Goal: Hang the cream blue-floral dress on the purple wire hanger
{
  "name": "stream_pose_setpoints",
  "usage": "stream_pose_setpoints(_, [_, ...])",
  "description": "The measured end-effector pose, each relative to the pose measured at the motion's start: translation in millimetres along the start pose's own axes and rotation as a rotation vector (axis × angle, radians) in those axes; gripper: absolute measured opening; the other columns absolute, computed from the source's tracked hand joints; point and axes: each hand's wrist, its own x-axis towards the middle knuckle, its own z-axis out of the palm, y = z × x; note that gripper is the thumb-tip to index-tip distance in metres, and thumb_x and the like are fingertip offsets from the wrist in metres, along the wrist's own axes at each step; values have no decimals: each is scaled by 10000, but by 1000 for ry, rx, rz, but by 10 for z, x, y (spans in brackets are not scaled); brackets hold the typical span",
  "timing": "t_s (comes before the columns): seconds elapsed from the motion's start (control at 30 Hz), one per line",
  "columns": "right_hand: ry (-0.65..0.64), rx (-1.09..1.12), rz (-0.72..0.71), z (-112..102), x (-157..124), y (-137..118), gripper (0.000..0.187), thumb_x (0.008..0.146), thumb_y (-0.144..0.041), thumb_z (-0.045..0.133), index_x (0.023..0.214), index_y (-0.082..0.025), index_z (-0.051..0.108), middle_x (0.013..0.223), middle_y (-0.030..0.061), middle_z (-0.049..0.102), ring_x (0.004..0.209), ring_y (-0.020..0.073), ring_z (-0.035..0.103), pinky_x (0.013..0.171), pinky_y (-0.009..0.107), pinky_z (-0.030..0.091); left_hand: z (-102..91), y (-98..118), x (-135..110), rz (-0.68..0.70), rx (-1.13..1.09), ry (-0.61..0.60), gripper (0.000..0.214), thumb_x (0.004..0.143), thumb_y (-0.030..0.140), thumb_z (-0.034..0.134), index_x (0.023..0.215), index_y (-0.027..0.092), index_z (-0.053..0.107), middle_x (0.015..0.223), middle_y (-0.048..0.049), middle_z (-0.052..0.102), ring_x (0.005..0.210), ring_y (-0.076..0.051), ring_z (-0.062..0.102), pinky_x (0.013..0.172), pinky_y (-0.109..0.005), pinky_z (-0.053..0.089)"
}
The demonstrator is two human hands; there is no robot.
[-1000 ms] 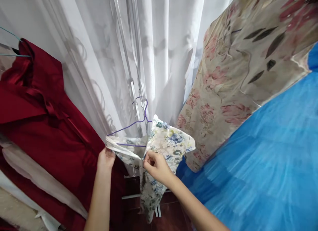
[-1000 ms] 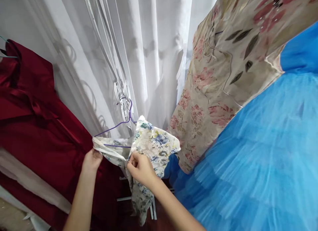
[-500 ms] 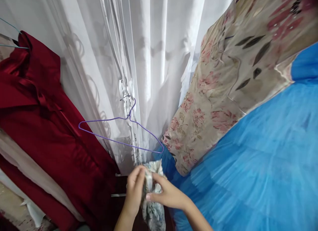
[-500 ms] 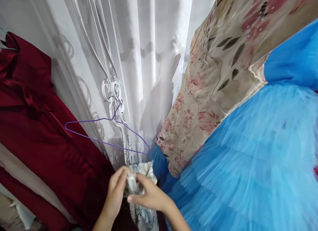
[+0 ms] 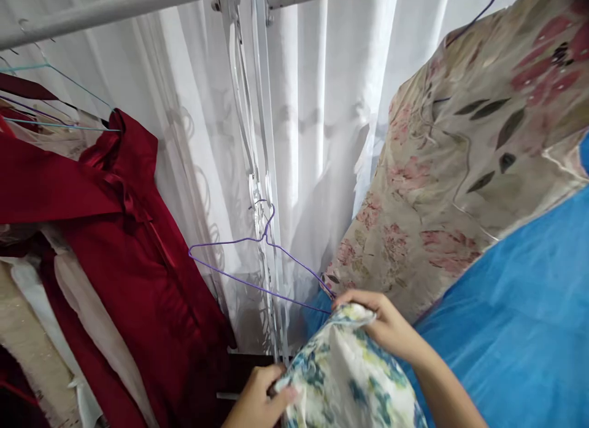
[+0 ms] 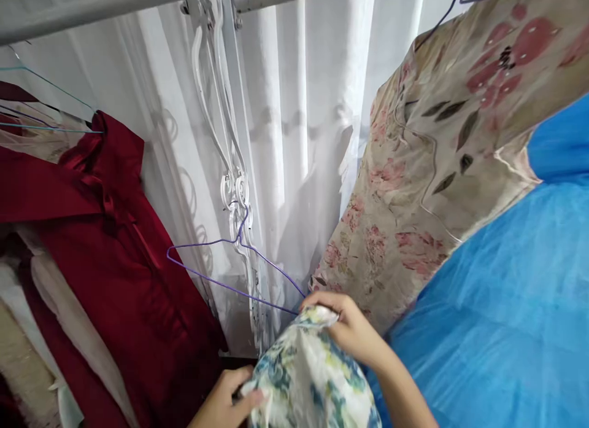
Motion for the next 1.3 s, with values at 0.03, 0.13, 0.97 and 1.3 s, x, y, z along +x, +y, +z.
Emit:
stream_pose_setpoints(0.03, [47,-16,-42,-65,155,10,194,759,-141,595,896,-187,725,921,70,705,871,252,627,815,331,448,-111,28,13,60,39,49,403,818,490,634,1013,153,741,998,-95,706,960,-279,615,903,-353,471])
stream_pose_setpoints(0.13, [96,80,-98,-18,639,122,122,779,-275,670,850,-181,700,912,71,684,898,247,614,821,324,447,-529,259,30,262,85,117,384,918,462,518,892,140,726,853,-60,698,817,-204,606,785,-264,471])
stream_pose_setpoints(0.97, [61,444,309,294,823,-136,415,765,-359,754,1140,-205,665,999,58,716,904,216,664,802,289,510,-2605,575,1776,609,87,420,381,889,415,568,1210,219,505,1302,-106,589,932,-186,666,844,-323,506])
stream_pose_setpoints(1.3, [475,259,235,292,271,-40,435,775,-610,678,771,-176,704,600,18,639,538,184,555,487,267,427,-2200,1311,1157,747,499,504,224,946,422,523,919,251,665,916,16,706,885,-172,654,751,-262,433])
